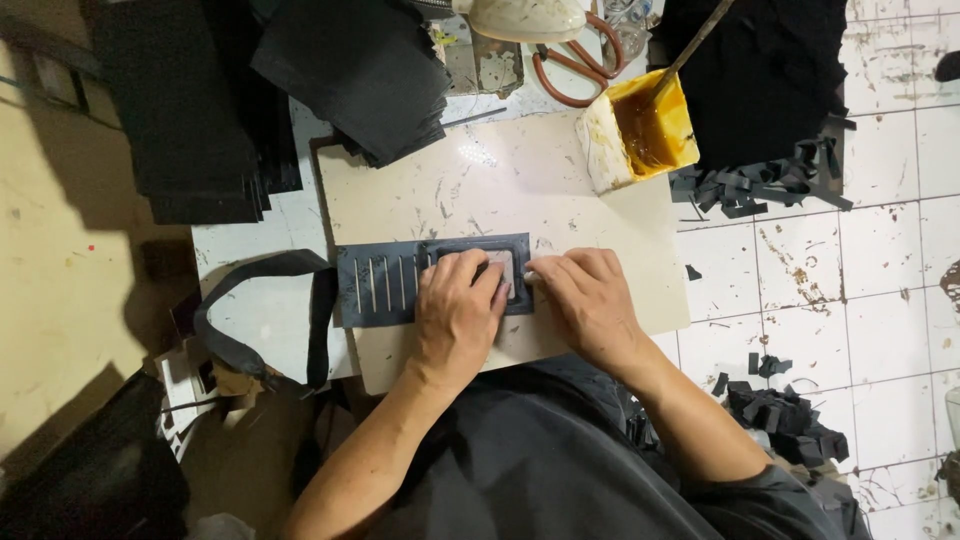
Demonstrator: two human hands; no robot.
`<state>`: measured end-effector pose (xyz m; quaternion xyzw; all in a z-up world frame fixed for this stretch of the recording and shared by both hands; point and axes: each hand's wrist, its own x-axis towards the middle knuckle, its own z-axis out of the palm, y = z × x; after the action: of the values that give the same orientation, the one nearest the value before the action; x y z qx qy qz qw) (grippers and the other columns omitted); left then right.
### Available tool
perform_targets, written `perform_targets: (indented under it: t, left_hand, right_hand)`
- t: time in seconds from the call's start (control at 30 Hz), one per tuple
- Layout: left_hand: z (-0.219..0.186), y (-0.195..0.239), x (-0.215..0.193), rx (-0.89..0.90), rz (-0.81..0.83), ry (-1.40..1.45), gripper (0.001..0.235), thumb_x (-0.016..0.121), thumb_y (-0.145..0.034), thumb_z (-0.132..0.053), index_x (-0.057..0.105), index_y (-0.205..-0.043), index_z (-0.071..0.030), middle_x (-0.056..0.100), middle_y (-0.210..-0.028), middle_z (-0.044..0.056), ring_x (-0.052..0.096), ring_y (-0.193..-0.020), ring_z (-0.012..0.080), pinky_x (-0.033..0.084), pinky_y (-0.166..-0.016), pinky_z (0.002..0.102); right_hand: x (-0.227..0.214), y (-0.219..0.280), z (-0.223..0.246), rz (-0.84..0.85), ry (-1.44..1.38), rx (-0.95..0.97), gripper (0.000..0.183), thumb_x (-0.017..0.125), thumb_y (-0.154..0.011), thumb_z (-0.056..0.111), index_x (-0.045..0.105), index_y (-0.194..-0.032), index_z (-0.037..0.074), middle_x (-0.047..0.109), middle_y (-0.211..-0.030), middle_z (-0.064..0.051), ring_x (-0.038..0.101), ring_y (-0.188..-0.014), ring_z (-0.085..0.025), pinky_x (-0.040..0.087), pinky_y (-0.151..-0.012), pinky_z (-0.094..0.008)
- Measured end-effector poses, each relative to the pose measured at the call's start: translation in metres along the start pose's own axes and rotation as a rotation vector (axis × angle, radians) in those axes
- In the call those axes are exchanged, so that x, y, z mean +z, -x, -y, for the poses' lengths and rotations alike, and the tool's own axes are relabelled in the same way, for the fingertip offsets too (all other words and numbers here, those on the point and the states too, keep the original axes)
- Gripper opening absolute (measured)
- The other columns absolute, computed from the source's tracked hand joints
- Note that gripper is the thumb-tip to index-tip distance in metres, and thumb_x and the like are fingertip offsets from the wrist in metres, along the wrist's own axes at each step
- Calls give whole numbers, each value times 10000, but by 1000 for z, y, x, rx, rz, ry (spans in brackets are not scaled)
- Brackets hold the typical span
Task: The person assembles small dark wallet or card-holder bodies at a workbench. They apply glue with a small stick from a yellow glue container onto a slotted leather piece, fold and press a dark fabric or leather panel onto it, align the pieces, and set the finished item aside with a stack of completed ones.
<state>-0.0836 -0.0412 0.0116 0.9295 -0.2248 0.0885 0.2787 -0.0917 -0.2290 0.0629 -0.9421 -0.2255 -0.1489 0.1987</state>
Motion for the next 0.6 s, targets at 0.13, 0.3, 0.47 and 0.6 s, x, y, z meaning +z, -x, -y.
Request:
perform_targets:
  t: [0.13, 0.3, 0.47, 0.6]
  left_hand:
    - [2, 0, 2, 1, 3, 3, 210, 709, -924, -290, 728, -1079, -150, 614, -1074, 40, 628, -1077, 274, 469, -865, 411]
    - [1, 1, 3, -1, -10, -9, 211, 734, -907, -288, 737, -1067, -149, 621, -1062, 40, 635, -1067, 270, 473, -863, 408]
    - [-1, -1, -3, 1, -2, 2, 206, 726, -908, -282, 735, -1065, -149, 614, -1064, 41, 631, -1059, 277, 472, -854, 415]
    - [0, -1, -2, -8, 3, 13, 195, 712, -917, -282, 733, -1057, -147, 615, -1063, 44, 627, -1066, 279, 468, -861, 419]
  right_hand:
    - [-8, 0, 2, 29, 63, -74, 134, 627, -998, 160, 705, -1105, 150, 694, -870, -6, 634, -880, -224, 470, -822, -349]
    - [-9, 7, -6, -5, -109, 48, 193, 656, -973, 142, 698, -1160, 154, 700, -903, 9, 629, -902, -240, 472, -817, -355]
    - [-1, 5, -1, -5, -43, 4, 169, 623, -1008, 164, 692, -1158, 125, 697, -912, -28, 626, -890, -244, 472, -816, -363]
    - [-9, 9, 11, 11, 3, -44, 160, 578, -1034, 165, 699, -1134, 132, 693, -892, -21, 628, -873, -225, 471, -828, -344]
